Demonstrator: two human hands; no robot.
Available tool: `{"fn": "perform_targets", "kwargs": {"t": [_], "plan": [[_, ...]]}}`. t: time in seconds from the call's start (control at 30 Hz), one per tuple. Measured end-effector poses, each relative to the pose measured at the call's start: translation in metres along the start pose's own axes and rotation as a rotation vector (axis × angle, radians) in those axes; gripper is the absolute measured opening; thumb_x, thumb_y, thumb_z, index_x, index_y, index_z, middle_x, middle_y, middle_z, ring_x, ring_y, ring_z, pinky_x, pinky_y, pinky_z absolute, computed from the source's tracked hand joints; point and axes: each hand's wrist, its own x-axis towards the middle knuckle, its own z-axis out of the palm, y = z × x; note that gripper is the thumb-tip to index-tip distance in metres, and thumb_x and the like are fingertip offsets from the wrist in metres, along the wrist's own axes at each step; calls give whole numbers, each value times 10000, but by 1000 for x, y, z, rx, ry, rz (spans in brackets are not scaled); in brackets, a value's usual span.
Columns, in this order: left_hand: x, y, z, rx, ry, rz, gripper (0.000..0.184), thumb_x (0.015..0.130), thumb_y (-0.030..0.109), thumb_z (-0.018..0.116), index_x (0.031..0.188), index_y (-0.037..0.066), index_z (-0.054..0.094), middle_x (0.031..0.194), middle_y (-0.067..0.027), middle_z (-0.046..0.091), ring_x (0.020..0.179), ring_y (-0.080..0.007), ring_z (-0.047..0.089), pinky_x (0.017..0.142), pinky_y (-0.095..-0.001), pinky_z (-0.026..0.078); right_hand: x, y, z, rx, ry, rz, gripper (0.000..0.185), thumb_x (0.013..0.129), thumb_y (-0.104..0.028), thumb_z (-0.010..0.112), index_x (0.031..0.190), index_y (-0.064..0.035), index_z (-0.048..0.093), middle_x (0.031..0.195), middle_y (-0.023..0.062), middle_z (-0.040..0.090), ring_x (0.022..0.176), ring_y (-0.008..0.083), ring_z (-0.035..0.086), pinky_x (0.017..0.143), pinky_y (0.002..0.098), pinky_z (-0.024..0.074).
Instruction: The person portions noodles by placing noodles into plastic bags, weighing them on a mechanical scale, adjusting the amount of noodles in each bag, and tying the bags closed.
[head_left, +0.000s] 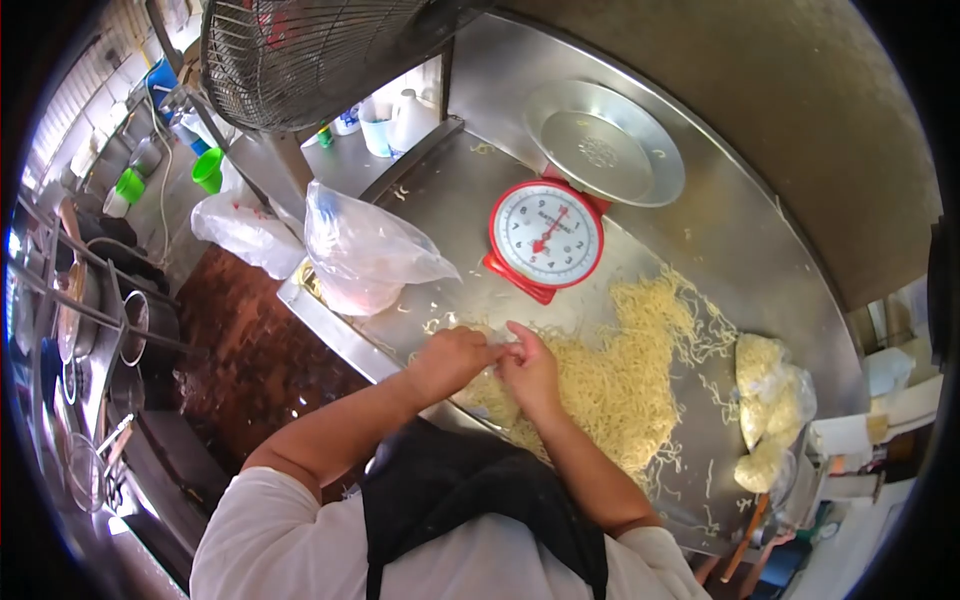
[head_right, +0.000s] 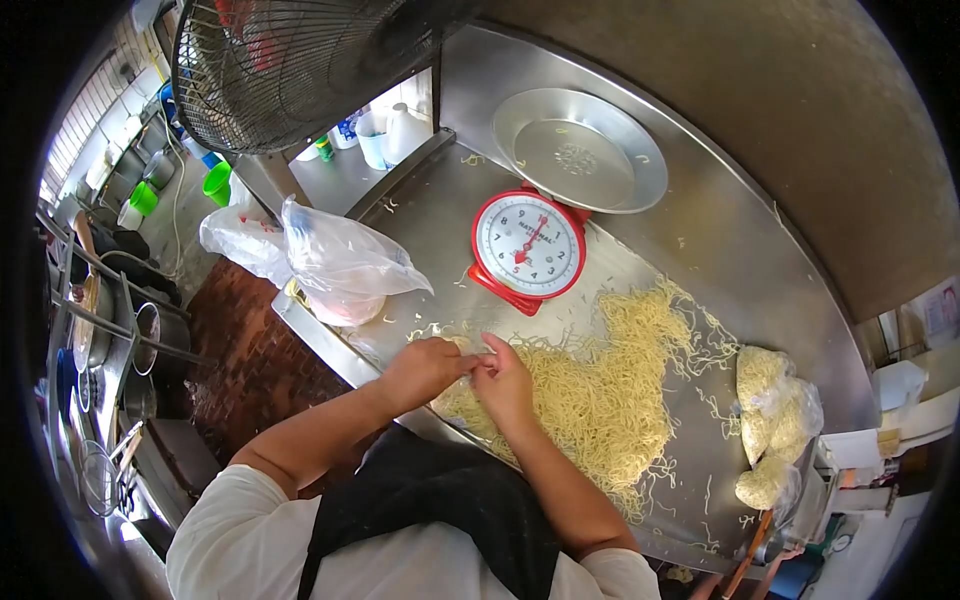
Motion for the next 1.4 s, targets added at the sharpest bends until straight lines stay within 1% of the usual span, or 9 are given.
{"fn": "perform_targets", "kwargs": {"t": [0.37,0.47,0.57,0.77,0.9,1.1,1.23,1.33,1.4], "plan": [[-27,-2,2,-220,29,-372,225,764,202,650,963,96,631,845,-84,641,847,-288,625,758,-406,498,-24,-25,15,-332,-126,-219,469,786,-70,677,1226,-32,518,961,99,657,672,149,628,621,281,511],[-35,-5,12,-296,44,-352,209,820,234,638,947,70,612,727,-66,600,684,-252,615,606,-366,494,-20,-17,14,-358,-130,-232,390,773,-48,682,1142,-27,559,967,116,635,713,178,635,640,290,516],[-32,-6,3,-1216,-278,-808,211,868,273,631,902,67,600,595,-15,510,490,-162,507,437,-288,393,-19,-1,14,-394,-107,-290,320,771,-38,678,1078,-30,590,959,131,626,751,211,639,653,306,520],[-33,-20,19,-2037,-477,-917,232,871,295,659,792,89,587,514,23,434,419,-77,378,382,-235,275,-27,-24,11,-740,-57,-433,206,823,-137,627,1019,-76,639,896,126,636,786,298,633,672,384,520],[-20,-9,18,-1122,-149,-729,308,854,371,652,805,68,630,583,-25,549,491,-148,513,458,-272,399,-33,-35,6,-902,-69,-297,190,853,-192,584,995,-90,658,887,131,641,817,318,628,689,416,509],[-21,10,6,-408,26,-388,318,844,332,656,1094,138,629,717,-75,618,653,-226,620,588,-348,479,-26,-23,-13,-832,-94,-311,169,879,-178,542,945,-62,645,878,167,625,838,352,609,724,447,482],[-15,28,20,-298,92,-380,321,829,241,633,1137,152,623,881,-111,675,818,-334,636,721,-398,495,-45,-54,-20,-665,-251,-487,142,889,-139,525,888,-33,619,872,186,616,824,371,597,712,432,474],[-18,47,31,-492,147,-467,251,825,214,634,1047,101,659,883,-131,675,811,-300,650,721,-381,497,-54,-58,-27,-471,-301,-590,154,902,-151,528,890,-22,611,857,195,606,790,384,582,705,410,474],[-29,70,25,-606,169,-701,189,815,193,647,935,49,671,840,-146,675,771,-249,657,707,-365,497,-56,-56,-33,-340,-334,-640,99,884,-107,583,898,-16,618,830,131,619,731,262,592,672,327,470]]}}
